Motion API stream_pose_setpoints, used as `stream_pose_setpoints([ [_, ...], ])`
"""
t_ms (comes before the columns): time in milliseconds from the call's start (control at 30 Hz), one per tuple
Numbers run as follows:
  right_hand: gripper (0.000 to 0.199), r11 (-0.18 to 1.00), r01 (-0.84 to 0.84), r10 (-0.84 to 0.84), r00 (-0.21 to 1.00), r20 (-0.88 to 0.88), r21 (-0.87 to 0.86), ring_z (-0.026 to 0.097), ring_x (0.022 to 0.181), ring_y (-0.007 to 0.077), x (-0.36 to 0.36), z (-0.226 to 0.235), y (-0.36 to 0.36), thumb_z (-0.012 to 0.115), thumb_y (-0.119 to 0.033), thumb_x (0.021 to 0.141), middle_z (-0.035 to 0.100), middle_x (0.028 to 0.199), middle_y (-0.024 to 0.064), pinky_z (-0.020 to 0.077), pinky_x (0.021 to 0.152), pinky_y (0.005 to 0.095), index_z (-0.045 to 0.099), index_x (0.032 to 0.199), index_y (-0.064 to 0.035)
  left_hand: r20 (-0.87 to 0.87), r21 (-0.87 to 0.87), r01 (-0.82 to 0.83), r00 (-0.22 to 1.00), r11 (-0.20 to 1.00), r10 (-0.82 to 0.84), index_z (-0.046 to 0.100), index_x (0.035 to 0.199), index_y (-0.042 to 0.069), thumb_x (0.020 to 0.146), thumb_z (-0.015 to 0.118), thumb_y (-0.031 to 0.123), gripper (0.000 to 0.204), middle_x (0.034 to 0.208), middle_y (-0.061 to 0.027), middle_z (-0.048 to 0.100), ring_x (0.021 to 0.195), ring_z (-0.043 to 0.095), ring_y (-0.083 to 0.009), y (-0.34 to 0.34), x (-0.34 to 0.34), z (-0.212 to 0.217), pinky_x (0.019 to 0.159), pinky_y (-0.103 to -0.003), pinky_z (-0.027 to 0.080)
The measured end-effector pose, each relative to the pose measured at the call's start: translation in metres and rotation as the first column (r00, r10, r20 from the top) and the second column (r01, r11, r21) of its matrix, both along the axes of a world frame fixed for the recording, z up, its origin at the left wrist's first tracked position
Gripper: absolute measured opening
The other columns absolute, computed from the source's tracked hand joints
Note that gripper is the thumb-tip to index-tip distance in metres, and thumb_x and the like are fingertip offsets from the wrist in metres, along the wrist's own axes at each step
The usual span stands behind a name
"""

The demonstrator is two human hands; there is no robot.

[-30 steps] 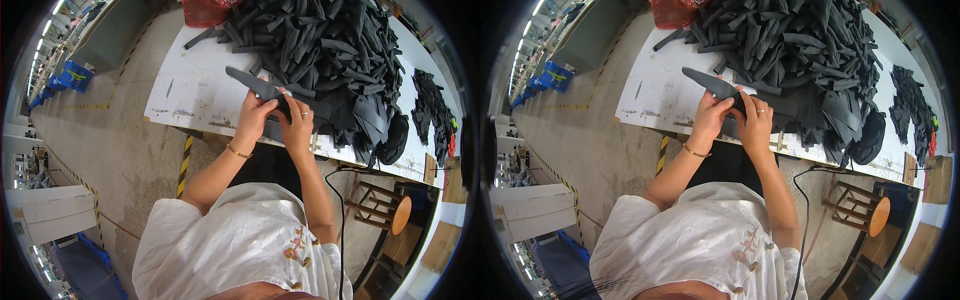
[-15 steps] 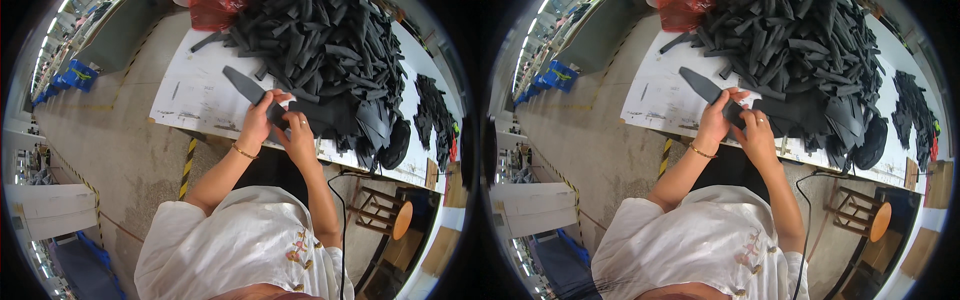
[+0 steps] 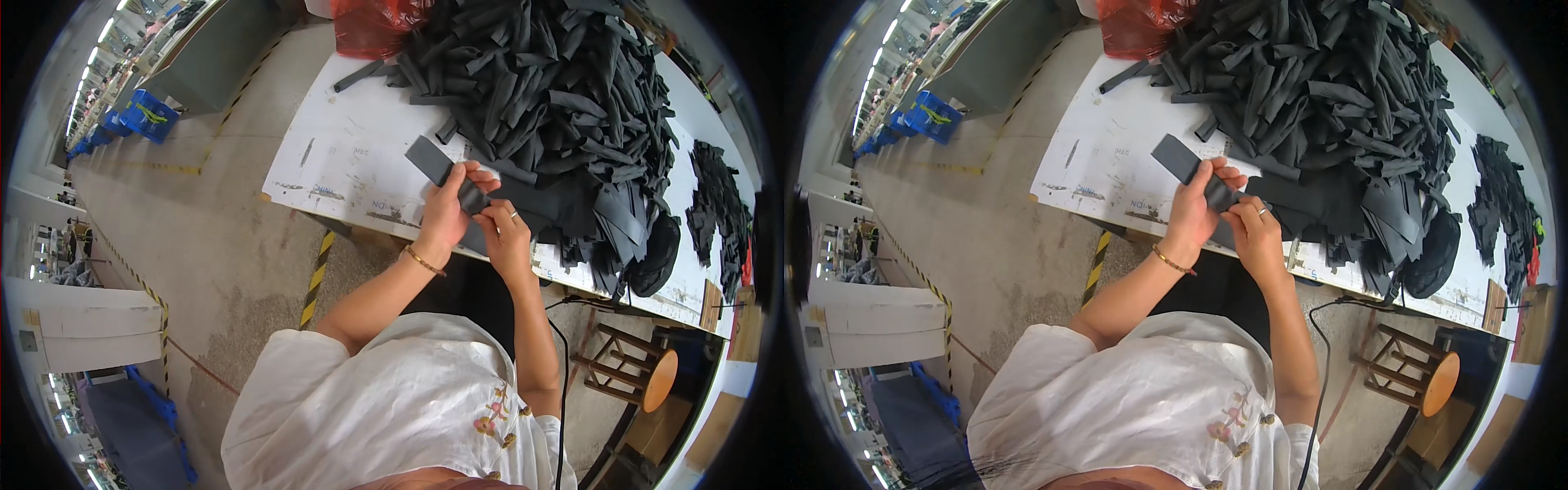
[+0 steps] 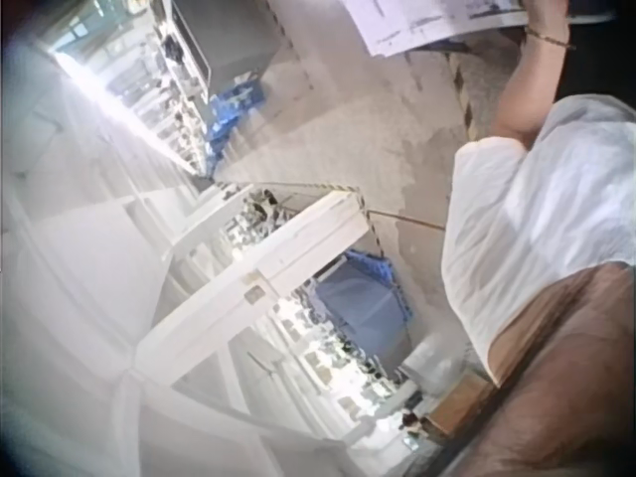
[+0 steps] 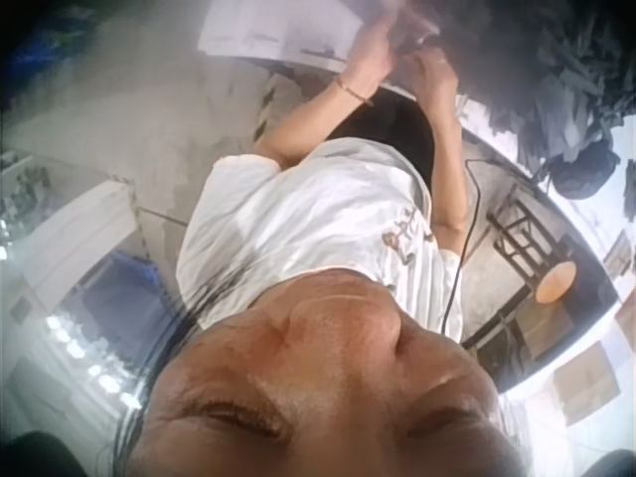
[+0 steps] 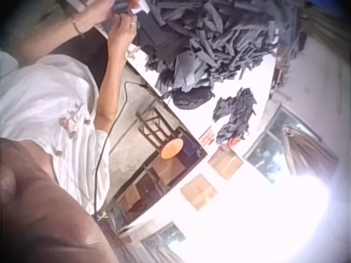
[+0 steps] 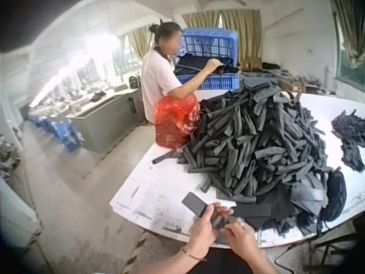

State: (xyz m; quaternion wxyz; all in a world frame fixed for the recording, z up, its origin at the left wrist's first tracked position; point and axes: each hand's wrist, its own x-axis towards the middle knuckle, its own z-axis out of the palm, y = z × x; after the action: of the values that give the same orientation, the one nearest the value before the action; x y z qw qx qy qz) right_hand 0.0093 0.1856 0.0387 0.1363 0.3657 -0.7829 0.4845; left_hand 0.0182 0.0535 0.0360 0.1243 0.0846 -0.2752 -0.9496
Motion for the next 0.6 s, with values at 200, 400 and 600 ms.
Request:
stream_pose_setpoints([
  [200, 0.012, 0.999, -0.002, 0.004, 0.999, 0.041, -0.033, 0.06, 0.069, 0.0257, -0.003, -0.001, 0.002, 0.07, 0.003, 0.082, 0.061, 0.09, 0.0139, 0.0484, 0.062, 0.0319, 0.059, 0.087, 0.0019, -0.017, 0.019, 0.054, 0.998, 0.998, -0.054, 0.061, 0.108, 0.0, 0.1, 0.054, 0.027, 0.029, 0.097, -0.0138, 0.068, 0.097, 0.067, -0.0292, 0.007, 0.003, -0.001, 0.088, -0.039, 0.053],
  [400, 0.011, 0.999, -0.031, 0.034, 0.997, 0.075, -0.042, 0.062, 0.073, 0.0316, -0.005, -0.001, 0.003, 0.068, 0.004, 0.083, 0.061, 0.089, 0.0155, 0.0489, 0.062, 0.0351, 0.059, 0.089, 0.0011, 0.0, 0.021, 0.103, 0.995, 0.994, -0.103, 0.061, 0.109, 0.0, 0.1, 0.054, 0.026, 0.028, 0.101, -0.0157, 0.069, 0.1, 0.066, -0.0302, -0.001, 0.002, -0.002, 0.089, -0.04, 0.053],
  [600, 0.017, 0.978, 0.061, 0.02, 0.925, 0.38, -0.201, 0.064, 0.076, 0.0189, 0.005, 0.002, -0.007, 0.071, -0.007, 0.086, 0.061, 0.091, 0.0104, 0.0504, 0.067, 0.0281, 0.058, 0.089, 0.0042, -0.043, 0.009, 0.091, 0.995, 0.996, -0.091, 0.061, 0.109, -0.001, 0.101, 0.052, 0.025, 0.029, 0.105, -0.0181, 0.068, 0.102, 0.066, -0.0316, -0.004, -0.003, -0.004, 0.089, -0.041, 0.053],
])
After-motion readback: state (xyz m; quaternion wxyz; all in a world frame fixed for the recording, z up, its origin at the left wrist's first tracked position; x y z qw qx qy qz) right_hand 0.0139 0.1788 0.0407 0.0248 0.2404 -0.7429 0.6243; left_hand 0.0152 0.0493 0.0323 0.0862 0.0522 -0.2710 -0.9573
